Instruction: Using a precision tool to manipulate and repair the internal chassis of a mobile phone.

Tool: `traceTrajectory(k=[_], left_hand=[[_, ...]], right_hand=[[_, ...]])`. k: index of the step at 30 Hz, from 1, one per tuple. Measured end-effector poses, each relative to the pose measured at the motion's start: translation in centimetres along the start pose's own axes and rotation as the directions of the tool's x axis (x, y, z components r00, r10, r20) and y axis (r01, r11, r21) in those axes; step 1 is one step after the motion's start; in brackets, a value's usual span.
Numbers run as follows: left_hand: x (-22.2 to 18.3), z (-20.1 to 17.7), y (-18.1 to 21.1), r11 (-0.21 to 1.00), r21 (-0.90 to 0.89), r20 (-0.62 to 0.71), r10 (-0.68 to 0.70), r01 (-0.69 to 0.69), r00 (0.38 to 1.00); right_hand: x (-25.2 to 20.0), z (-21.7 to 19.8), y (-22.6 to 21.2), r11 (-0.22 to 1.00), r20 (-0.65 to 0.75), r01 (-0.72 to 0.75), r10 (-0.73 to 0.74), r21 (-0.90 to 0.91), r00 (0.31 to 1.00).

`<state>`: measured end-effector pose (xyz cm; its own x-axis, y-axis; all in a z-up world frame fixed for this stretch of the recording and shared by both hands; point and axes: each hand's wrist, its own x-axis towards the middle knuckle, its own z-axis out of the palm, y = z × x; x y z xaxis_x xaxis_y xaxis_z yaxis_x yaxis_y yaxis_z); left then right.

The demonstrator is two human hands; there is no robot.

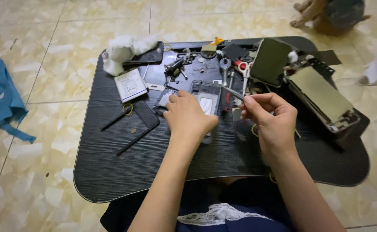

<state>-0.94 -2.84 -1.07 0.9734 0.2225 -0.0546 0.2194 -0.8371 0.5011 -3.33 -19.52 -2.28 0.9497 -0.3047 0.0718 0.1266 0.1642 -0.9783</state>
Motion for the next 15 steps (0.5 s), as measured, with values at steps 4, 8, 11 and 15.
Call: traceTrajectory(k=[4,8,11,15], left_hand=[[-0.8,-1.1,1.0,1.000,-0.025,-0.002,-0.013,0.013,1.000],[-1.2,-1.5,1.3,0.998,-0.067,0.014,-0.020,0.021,1.000],[-1.0,-0.9,0.4,0.992,-0.129,0.007,-0.011,0.012,1.000],[-0.6,0.2,-1.8,0.981,-0.187,-0.022,0.038,-0.041,0.999]], right_hand=[[-0.5,-0.7,-0.1,0.998,-0.028,0.049,-0.048,0.041,0.998],[-1.6,-1.2,-0.5,0.999,-0.082,0.026,-0.025,0.020,0.996],[-1.8,-1.6,0.0,1.000,-0.094,0.008,-0.007,0.013,0.996],[-1.7,-1.6,1.1,0.999,-0.091,0.007,-0.004,0.034,0.996]])
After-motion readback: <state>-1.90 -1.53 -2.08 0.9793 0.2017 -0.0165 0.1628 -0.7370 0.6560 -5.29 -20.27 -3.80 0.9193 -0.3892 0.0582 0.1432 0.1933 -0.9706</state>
